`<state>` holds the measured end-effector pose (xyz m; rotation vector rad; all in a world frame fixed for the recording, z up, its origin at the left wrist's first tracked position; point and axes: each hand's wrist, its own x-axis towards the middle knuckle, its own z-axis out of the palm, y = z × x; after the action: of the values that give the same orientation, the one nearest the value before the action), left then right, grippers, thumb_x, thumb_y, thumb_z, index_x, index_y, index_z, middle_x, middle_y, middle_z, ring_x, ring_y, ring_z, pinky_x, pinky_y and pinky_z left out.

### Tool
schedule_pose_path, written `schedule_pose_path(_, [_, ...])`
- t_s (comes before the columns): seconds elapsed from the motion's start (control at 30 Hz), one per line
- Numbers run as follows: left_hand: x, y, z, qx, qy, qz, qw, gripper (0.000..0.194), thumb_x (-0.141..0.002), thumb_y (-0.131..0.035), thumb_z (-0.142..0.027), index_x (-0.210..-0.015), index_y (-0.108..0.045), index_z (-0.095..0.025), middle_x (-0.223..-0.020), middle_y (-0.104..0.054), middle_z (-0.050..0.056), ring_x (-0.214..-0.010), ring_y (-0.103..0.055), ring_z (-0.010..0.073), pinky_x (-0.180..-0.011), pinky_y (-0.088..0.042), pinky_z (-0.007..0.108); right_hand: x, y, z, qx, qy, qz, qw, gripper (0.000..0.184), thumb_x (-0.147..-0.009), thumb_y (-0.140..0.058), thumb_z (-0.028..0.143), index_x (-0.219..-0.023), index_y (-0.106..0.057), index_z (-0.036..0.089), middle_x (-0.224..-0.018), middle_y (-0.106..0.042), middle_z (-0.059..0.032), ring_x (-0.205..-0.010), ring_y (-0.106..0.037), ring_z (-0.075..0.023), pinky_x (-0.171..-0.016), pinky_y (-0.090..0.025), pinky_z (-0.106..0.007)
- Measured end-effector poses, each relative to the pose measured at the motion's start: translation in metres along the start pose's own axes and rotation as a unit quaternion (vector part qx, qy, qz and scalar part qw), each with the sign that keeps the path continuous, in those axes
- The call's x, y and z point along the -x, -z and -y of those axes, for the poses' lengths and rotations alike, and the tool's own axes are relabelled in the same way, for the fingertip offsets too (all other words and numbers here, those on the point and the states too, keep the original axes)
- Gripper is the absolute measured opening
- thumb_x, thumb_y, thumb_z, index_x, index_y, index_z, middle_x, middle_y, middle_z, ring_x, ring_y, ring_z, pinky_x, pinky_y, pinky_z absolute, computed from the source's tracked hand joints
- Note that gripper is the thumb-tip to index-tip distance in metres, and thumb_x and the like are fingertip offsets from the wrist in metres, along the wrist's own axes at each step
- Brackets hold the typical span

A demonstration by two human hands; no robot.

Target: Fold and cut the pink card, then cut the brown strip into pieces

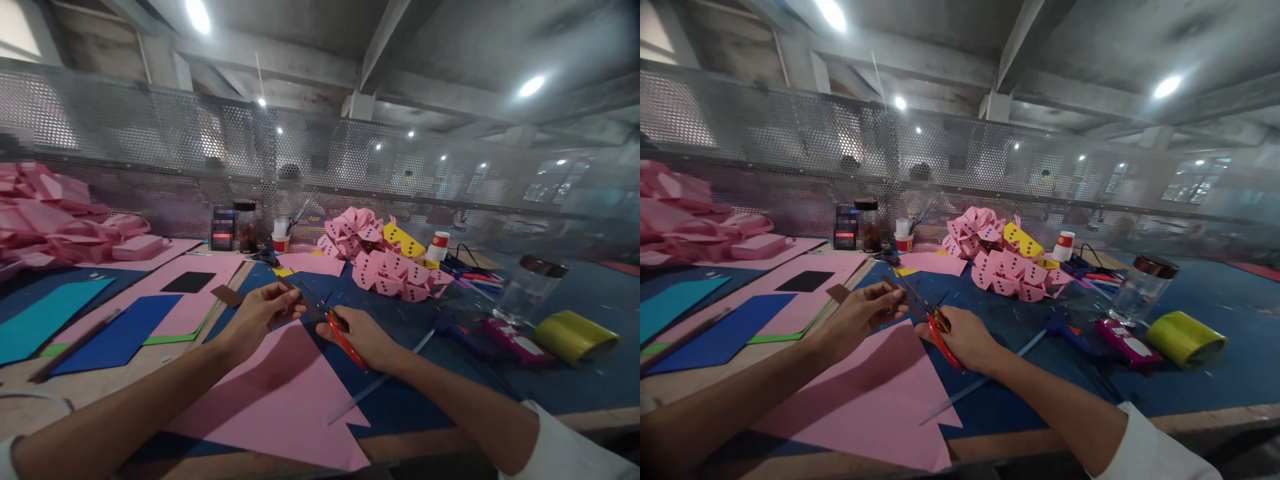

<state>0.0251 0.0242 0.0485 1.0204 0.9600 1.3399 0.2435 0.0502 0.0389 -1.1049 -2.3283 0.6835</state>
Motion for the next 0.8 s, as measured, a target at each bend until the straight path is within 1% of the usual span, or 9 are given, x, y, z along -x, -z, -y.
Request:
schedule_pose_path(0.1, [0.001,0.0,0.0,-0.003,-0.001,-0.004,1.0,0.024,-0.069,-0.081,-0.026,-0.076,-0.062,-0.015,-0.073,-0.067,0.001,-0.069,-0.065,0.011,-0.076,-0.053,0.023,0.0,0.0,-0.001,-0.001,0.001,0.002,1.0,0.044,-0.083,-0.056,0.06,-0.071,-0.045,0.019,-0.066,-0.05,0.0034,-0.06,-0.039,-0.01,-0.053,-0.026,-0.021])
schedule_pose_path(0.17, [0.001,0.0,-0.001,-0.017,-0.005,-0.005,1.0,0.024,-0.07,-0.081,-0.028,-0.075,-0.062,-0.015,-0.074,-0.067,0.0,-0.07,-0.064,0.0109,-0.075,-0.052,0.023,0.0,0.0,-0.001,-0.029,0.001,0.002,1.0,0.043,-0.082,-0.058,0.059,-0.071,-0.046,0.019,-0.067,-0.05,0.0036,-0.061,-0.039,-0.0099,-0.054,-0.027,-0.021])
schedule_pose_path(0.23, [0.001,0.0,0.0,-0.037,-0.007,0.001,0.999,0.023,-0.071,-0.08,-0.03,-0.075,-0.062,-0.015,-0.077,-0.066,0.0,-0.071,-0.063,0.0105,-0.075,-0.052,0.024,-0.001,-0.001,0.0,-0.09,-0.002,-0.003,0.996,0.042,-0.081,-0.059,0.058,-0.073,-0.048,0.019,-0.068,-0.05,0.0037,-0.062,-0.04,-0.0095,-0.054,-0.029,-0.021])
schedule_pose_path(0.33, [0.002,0.0,0.001,-0.065,-0.001,0.015,0.998,0.023,-0.072,-0.079,-0.031,-0.073,-0.063,-0.015,-0.075,-0.064,0.0,-0.071,-0.061,0.0103,-0.074,-0.051,0.024,-0.002,-0.002,0.001,-0.2,-0.023,-0.003,0.979,0.039,-0.08,-0.061,0.056,-0.077,-0.052,0.018,-0.066,-0.048,0.0046,-0.058,-0.039,-0.0084,-0.053,-0.031,-0.02])
schedule_pose_path(0.43, [0.002,-0.001,0.004,-0.087,0.002,0.037,0.996,0.023,-0.073,-0.077,-0.033,-0.072,-0.062,-0.015,-0.07,-0.062,0.0,-0.068,-0.058,0.0107,-0.069,-0.049,0.023,-0.002,-0.001,0.004,-0.26,-0.03,0.014,0.965,0.034,-0.078,-0.065,0.05,-0.078,-0.056,0.016,-0.061,-0.045,0.0055,-0.054,-0.037,-0.0075,-0.05,-0.031,-0.02])
schedule_pose_path(0.53, [0.003,-0.002,0.007,-0.1,0.004,0.055,0.993,0.023,-0.075,-0.076,-0.033,-0.073,-0.062,-0.016,-0.07,-0.063,0.001,-0.068,-0.058,0.0113,-0.069,-0.049,0.023,-0.001,0.001,0.01,-0.273,-0.022,0.027,0.961,0.029,-0.076,-0.067,0.043,-0.076,-0.058,0.015,-0.061,-0.047,0.0047,-0.055,-0.039,-0.0075,-0.052,-0.032,-0.02])
schedule_pose_path(0.63, [0.004,-0.003,0.008,-0.104,0.006,0.062,0.993,0.023,-0.076,-0.075,-0.033,-0.073,-0.061,-0.016,-0.071,-0.064,0.001,-0.069,-0.058,0.0121,-0.068,-0.048,0.023,0.0,0.003,0.014,-0.274,-0.02,0.032,0.961,0.024,-0.075,-0.066,0.037,-0.074,-0.059,0.014,-0.064,-0.052,0.0034,-0.057,-0.042,-0.008,-0.054,-0.033,-0.021])
schedule_pose_path(0.8, [0.005,-0.003,0.008,-0.091,0.002,0.071,0.993,0.022,-0.077,-0.074,-0.033,-0.072,-0.062,-0.016,-0.071,-0.063,0.001,-0.069,-0.058,0.0118,-0.069,-0.049,0.023,0.0,0.002,0.017,-0.259,-0.028,0.027,0.965,0.017,-0.077,-0.059,0.029,-0.068,-0.056,0.015,-0.059,-0.048,0.0047,-0.053,-0.039,-0.0073,-0.051,-0.031,-0.02])
